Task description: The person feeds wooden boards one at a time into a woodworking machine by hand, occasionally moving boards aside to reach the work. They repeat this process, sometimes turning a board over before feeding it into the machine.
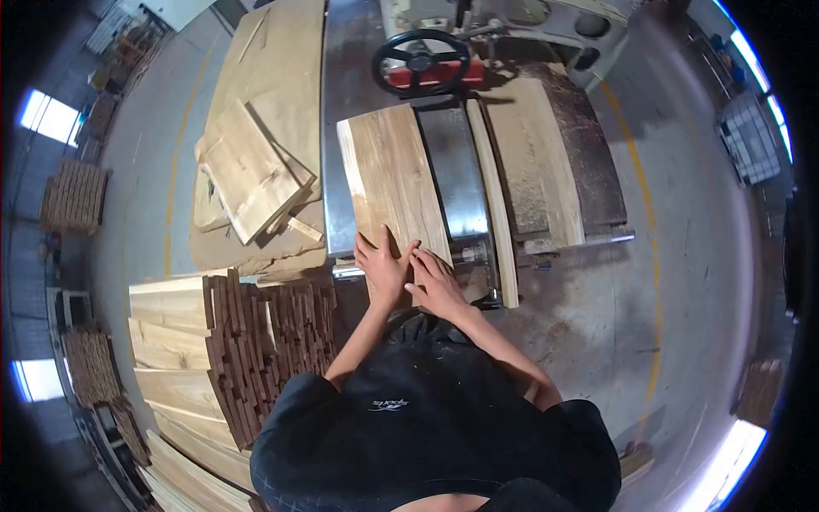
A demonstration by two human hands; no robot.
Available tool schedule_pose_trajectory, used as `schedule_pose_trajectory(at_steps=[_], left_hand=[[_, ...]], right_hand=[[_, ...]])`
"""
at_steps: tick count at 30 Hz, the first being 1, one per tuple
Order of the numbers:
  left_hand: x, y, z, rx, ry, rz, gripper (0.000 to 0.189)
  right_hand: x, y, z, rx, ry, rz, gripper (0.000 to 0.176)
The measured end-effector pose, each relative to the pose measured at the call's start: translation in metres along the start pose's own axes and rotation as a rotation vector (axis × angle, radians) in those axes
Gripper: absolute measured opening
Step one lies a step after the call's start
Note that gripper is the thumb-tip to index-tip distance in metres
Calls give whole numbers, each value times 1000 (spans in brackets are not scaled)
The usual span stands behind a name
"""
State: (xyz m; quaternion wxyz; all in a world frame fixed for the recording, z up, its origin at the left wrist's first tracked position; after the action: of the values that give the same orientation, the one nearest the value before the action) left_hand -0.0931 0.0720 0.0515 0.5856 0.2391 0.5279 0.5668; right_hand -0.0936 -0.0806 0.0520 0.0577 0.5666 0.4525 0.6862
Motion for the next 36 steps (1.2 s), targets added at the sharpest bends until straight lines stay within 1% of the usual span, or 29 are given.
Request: schedule_pose_trajectory(at_steps=[1, 3, 7, 9, 10, 11, 15, 16, 18, 20, 22, 23, 25, 26, 27, 29, 30, 32, 34, 36], left_hand=[[-9, -2, -5, 55, 6, -23, 84], [-24, -8, -8, 58, -8, -55, 83], [-46, -24, -1, 84, -57, -57, 82], [-56, -34, 3, 6, -59, -43, 83], [-62, -37, 5, 31, -22, -59, 83], [-67, -41, 7, 30, -30, -62, 83], [-78, -47, 27, -29, 20, -52, 80], [-76, -48, 32, -30, 15, -57, 80], [-77, -47, 42, -20, 22, -59, 80], [-76, -52, 57, -38, 38, -53, 81], [-72, -58, 73, -50, 33, -55, 82], [-70, -62, 80, -52, 39, -57, 82], [-68, -69, 96, -54, 47, -64, 81], [-68, -71, 106, -61, 46, -68, 81], [-67, -74, 114, -51, 51, -62, 81], [-65, -78, 127, -36, 53, -62, 80], [-63, -80, 133, -39, 55, -60, 80], [-61, -86, 141, -34, 56, -64, 79], [-59, -89, 153, -77, 42, -48, 79], [-57, -93, 166, -66, 44, -59, 78]], right_hand=[[-1, 2, -8, -11, -12, 4, 71], [-6, 8, -23, -68, -60, -6, 72], [-26, 19, -31, -54, -114, 41, 73], [-35, 18, -36, -58, -137, 15, 74], [-37, 21, -39, -69, -157, -7, 74], [-39, 24, -42, -80, -176, -33, 74], [-36, 35, -57, -69, -220, -128, 68], [-35, 34, -60, -120, -204, -295, 68], [-35, 26, -60, -134, -235, -358, 72], [-32, 25, -54, -143, -230, -388, 73], [-32, 24, -47, -121, -333, -420, 77], [-32, 25, -42, -119, -330, -424, 77], [-36, 30, -26, -108, -410, -501, 80], [-36, 31, -18, -78, -478, -461, 83], [-33, 31, -9, -83, -477, -464, 83], [-31, 31, 5, -70, -540, -546, 85], [-32, 33, 11, -70, -546, -549, 85], [-33, 38, 23, 25, -595, -459, 82], [-35, 44, 34, 18, -574, -480, 83], [-37, 48, 47, 13, -551, -501, 85]])
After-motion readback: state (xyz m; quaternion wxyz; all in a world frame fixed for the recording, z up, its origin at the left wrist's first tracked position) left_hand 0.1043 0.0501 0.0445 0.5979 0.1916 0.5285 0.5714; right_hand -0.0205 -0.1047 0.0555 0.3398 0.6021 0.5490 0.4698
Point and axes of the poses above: each hand's wrist, its own z-axis towards the middle knuckle, its own y-axis out of the back of the hand, x = y × z, the point moved 2 cm from there along z, towards the middle knuckle, and after that the axes turned 12 degrees about -y, right-handed, at the moved point
